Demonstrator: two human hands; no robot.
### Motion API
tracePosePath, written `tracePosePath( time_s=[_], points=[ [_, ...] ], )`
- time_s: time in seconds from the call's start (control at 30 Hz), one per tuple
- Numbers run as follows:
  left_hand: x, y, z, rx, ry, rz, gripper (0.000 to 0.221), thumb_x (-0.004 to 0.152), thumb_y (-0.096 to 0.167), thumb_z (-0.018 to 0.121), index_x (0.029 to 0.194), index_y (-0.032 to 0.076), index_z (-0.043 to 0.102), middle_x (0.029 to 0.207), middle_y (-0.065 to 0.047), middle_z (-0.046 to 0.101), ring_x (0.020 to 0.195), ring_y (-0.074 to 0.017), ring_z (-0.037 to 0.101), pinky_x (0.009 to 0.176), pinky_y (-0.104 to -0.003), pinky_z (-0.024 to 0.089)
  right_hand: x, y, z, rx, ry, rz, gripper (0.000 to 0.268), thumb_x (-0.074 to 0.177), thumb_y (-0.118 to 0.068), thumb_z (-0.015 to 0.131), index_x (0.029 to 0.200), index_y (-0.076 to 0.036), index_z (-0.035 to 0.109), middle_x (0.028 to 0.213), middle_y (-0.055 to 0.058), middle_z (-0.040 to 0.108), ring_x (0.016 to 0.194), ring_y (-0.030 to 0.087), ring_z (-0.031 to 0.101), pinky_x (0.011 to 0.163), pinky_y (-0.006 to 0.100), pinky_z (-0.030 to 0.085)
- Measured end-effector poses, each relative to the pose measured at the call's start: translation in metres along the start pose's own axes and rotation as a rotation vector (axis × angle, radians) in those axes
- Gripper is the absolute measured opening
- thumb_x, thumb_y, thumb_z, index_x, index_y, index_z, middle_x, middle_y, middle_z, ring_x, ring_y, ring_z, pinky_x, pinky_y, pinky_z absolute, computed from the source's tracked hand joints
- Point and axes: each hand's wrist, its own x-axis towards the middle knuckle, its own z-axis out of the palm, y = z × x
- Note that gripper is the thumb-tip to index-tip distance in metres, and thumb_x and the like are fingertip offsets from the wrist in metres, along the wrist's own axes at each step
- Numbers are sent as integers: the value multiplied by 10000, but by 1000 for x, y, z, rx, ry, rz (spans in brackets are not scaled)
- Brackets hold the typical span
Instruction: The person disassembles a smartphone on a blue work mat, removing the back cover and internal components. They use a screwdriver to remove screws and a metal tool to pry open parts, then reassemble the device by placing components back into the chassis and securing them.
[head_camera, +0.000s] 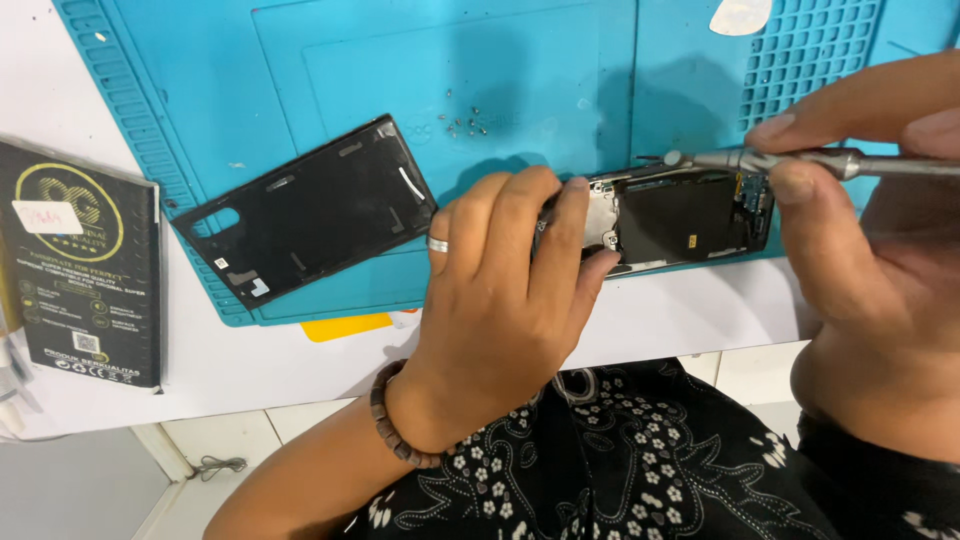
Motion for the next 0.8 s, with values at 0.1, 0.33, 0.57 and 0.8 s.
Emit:
tracePosePath(
  time_s=[0.1,0.33,0.57,0.8],
  points=[
    [7,0,-2,-96,-23,-39,193,975,190,550,1043,12,581,1057,-158,534,957,-342,538,742,-460,402,1,-8,0,16,22,7,256,1119,28,482,1196,58,240,1101,338,598,963,385,553,949,454,385],
    [19,-3,-3,-268,-92,-86,286,889,174,681,985,-23,496,1017,-196,472,925,-362,448,840,-453,402,-5,28,-4,119,-21,-120,325,1067,33,539,1233,-5,262,1110,318,592,1002,393,648,907,431,502],
    [35,-5,-14,-195,-284,-133,367,805,239,790,896,38,496,946,-107,445,881,-314,418,700,-434,410,0,17,-16,-99,-95,45,190,1102,29,531,1099,193,628,1153,309,653,954,359,598,980,420,392],
    [35,-7,-14,-207,-263,-75,359,849,223,750,1012,16,506,967,-133,453,866,-327,410,757,-429,388,0,10,-12,-34,-48,81,223,1097,10,496,1084,204,606,1130,315,619,947,371,567,904,428,399]
  ],
)
